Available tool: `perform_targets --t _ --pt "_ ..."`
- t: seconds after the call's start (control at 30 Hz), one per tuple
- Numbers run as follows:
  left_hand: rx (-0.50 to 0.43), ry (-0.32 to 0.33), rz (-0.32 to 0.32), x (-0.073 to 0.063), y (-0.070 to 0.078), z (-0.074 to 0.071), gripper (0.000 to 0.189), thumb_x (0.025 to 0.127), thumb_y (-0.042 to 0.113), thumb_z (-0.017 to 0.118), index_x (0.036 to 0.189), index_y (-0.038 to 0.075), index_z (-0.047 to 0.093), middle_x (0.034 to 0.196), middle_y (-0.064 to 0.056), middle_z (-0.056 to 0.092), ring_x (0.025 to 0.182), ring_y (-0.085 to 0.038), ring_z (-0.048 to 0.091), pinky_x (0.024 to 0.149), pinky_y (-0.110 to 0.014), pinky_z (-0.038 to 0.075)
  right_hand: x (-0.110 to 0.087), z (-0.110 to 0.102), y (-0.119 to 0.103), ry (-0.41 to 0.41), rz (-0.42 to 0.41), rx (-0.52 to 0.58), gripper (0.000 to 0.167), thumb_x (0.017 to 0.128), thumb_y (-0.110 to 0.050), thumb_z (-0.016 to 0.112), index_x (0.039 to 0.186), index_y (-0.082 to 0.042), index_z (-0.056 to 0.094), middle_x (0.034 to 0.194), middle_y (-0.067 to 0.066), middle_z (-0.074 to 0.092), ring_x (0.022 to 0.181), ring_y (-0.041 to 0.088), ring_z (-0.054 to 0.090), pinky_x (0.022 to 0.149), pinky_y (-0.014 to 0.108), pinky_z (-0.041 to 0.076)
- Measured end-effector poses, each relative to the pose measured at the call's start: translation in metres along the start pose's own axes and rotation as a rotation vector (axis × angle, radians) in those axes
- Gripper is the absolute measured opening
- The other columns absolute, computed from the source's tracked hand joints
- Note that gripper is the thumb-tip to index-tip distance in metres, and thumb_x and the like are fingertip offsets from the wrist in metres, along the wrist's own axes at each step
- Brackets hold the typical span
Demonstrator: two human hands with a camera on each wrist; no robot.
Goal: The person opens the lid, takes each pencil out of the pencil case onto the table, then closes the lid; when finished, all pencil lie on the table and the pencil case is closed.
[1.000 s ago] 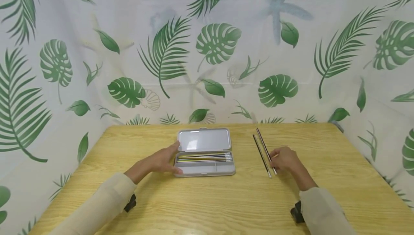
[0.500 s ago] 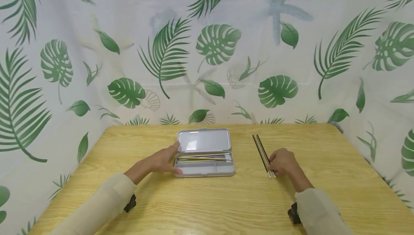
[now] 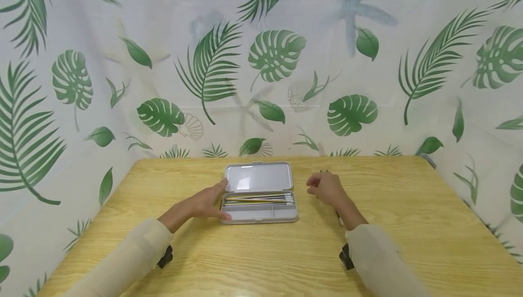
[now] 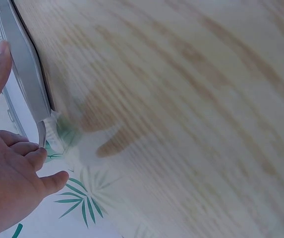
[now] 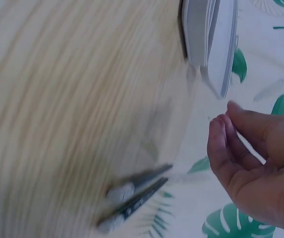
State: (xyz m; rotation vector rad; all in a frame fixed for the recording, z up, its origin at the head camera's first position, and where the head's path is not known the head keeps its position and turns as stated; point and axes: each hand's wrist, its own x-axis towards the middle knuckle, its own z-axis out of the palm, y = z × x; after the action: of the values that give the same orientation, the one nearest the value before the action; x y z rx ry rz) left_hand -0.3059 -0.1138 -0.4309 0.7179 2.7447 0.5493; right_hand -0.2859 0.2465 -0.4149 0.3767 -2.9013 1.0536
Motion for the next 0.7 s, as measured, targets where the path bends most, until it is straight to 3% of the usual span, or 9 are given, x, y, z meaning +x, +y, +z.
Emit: perform_targets --t 0.13,0.37,0.53,0.7 --pt "-0.003 0.001 0.008 -0.001 -0.001 0.0 0.117 0.073 0.051 0.076 0.151 -0.001 0.007 0.159 -0.017 0.008 0.147 -0.03 0.014 0.121 -0.04 0.018 0.015 0.019 -0.012 -0.015 -0.06 -0.004 0.016 0.087 -0.006 0.066 0.099 0.004 0.068 0.089 0.014 0.069 0.079 0.021 0.064 0.065 0.03 0.053" --pt "-0.004 -0.003 0.003 -0.001 -0.002 0.0 0.117 0.073 0.051 0.075 0.151 -0.001 0.006 0.159 -0.017 0.008 0.147 -0.03 0.013 0.121 -0.04 0.018 0.028 0.044 -0.031 -0.056 -0.054 0.051 0.016 0.085 -0.004 0.067 0.1 0.002 0.069 0.091 0.012 0.07 0.083 0.02 0.064 0.072 0.032 0.055" --pt "-0.005 -0.01 0.01 -0.002 -0.002 -0.001 0.116 0.074 0.05 0.075 0.151 -0.001 0.006 0.159 -0.017 0.007 0.148 -0.03 0.013 0.121 -0.041 0.018 0.03 0.054 -0.039 -0.128 -0.057 0.006 0.013 0.085 -0.002 0.068 0.097 0.001 0.071 0.091 0.01 0.071 0.083 0.018 0.064 0.074 0.033 0.054" --pt "0.042 -0.01 0.02 -0.001 -0.002 0.0 0.115 0.075 0.051 0.075 0.151 -0.002 0.006 0.159 -0.017 0.008 0.147 -0.03 0.014 0.121 -0.04 0.018 0.031 0.06 -0.043 -0.151 -0.065 -0.036 0.013 0.082 -0.001 0.07 0.094 0.002 0.072 0.089 0.011 0.072 0.081 0.018 0.065 0.073 0.032 0.055"
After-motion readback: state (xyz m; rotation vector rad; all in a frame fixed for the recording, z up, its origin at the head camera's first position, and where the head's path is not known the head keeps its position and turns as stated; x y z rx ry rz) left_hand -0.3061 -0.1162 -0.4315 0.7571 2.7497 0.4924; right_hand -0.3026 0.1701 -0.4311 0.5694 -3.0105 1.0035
